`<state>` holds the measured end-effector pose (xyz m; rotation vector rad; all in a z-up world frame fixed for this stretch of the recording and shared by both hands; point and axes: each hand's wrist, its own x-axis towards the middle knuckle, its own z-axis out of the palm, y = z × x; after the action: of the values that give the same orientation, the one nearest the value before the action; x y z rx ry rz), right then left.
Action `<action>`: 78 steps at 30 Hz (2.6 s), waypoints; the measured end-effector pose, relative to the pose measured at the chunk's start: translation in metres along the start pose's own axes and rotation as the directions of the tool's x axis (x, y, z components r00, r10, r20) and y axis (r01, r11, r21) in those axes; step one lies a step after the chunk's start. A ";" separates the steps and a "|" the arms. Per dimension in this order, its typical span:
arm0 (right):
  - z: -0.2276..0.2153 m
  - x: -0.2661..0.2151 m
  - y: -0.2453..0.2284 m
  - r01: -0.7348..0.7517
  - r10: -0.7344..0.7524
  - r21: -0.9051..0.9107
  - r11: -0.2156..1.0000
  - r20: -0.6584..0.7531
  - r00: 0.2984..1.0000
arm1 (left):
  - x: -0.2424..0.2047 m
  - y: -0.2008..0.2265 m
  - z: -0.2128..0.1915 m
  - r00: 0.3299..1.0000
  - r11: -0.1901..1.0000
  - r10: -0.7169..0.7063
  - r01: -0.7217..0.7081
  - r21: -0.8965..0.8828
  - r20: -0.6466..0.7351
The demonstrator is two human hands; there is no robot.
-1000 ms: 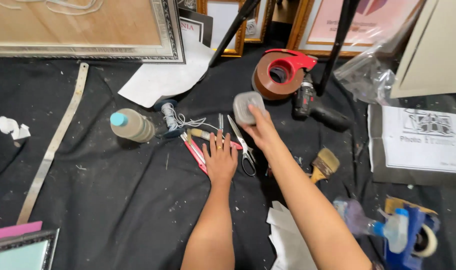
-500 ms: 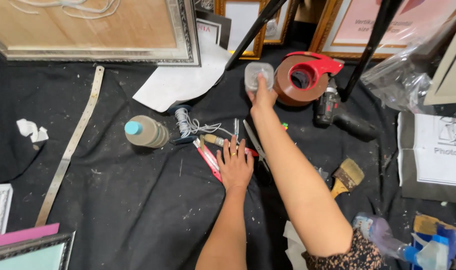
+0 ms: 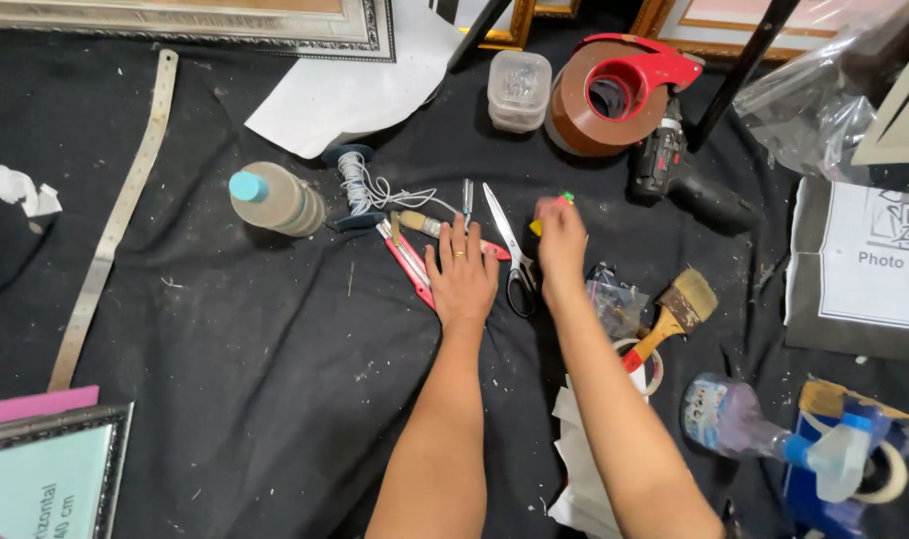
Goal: Organizing various art framing tools and materials on a workspace, including frames, tape, brushes, and a drill.
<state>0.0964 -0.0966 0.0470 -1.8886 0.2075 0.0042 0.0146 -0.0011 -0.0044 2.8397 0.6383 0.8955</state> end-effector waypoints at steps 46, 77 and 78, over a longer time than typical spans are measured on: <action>-0.095 0.190 -0.063 0.395 -0.517 -0.913 -0.101 0.387 0.764 | -0.060 -0.027 -0.056 0.996 0.998 0.041 -0.037 -0.047 0.079; -0.066 0.036 -0.105 0.543 -0.543 -0.076 0.836 -0.246 0.802 | -0.064 -0.029 -0.046 0.996 0.998 -0.055 0.053 0.026 0.065; -0.078 0.057 -0.104 0.531 -0.577 -0.224 0.817 -0.296 0.762 | -0.063 -0.030 -0.044 0.996 0.998 -0.054 0.053 0.021 0.072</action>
<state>0.1596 -0.1459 0.1638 -2.0037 -0.1284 -0.7536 -0.0679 -0.0017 -0.0077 2.8426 0.7141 0.7787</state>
